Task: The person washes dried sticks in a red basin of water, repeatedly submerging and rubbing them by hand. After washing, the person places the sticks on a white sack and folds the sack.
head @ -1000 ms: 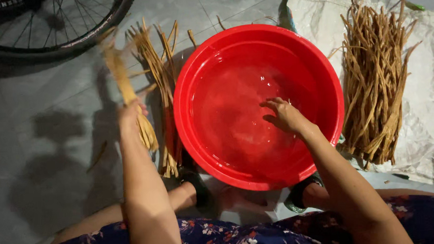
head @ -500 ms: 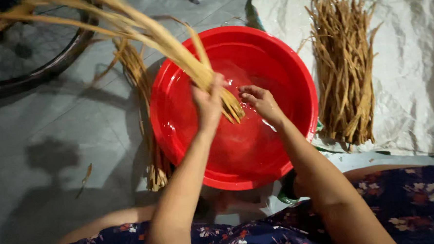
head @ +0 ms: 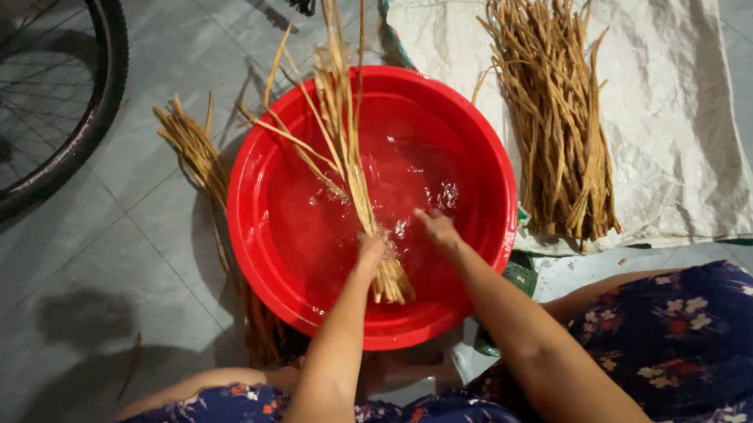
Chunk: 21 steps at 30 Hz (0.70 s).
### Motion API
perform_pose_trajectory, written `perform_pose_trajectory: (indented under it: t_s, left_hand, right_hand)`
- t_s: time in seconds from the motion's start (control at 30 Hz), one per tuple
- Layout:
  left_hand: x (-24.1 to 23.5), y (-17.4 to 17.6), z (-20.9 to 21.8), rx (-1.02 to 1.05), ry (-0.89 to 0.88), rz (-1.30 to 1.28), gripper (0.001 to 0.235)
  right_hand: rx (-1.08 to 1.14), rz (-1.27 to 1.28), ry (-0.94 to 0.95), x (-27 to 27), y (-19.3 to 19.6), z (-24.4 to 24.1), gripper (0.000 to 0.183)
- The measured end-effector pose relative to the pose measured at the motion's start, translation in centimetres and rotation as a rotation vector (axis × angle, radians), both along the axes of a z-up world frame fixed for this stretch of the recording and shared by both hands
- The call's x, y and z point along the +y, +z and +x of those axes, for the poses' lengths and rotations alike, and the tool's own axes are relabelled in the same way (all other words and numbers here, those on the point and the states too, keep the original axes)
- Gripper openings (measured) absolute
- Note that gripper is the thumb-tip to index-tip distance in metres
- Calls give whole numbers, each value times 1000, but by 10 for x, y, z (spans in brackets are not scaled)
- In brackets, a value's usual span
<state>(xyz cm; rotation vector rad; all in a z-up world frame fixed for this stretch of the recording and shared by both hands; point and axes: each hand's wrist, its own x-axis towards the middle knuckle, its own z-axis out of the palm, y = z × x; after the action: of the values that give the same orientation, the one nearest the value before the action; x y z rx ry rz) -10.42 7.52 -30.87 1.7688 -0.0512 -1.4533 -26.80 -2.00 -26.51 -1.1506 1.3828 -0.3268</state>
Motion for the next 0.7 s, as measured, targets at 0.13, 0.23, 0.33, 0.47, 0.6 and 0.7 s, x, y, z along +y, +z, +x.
perform_pose_trajectory:
  t_s: [0.13,0.23,0.33,0.47,0.6,0.7]
  left_hand:
    - [-42,63,-21,39,192,-226,54]
    - [-58,119,-4,10,257,-599,47]
    - [-69,174,24,-9,290,-744,56]
    - [-70,214,5,244,225,-960,77]
    - [-70,230,-12,252,159,-948,87]
    - [-65,233,12,180,197,-911,93]
  right_hand:
    - [-269,76,-10,11,78,38,65]
    - [-402,11,60,27,135,62,71]
    - [-461,-338,190,33,173,83,73]
    - [-98,-345,169,11,192,76,69]
    - [-144,-506,157,-6,207,69,66]
    - [-105,-422,262,25,213,87,69]
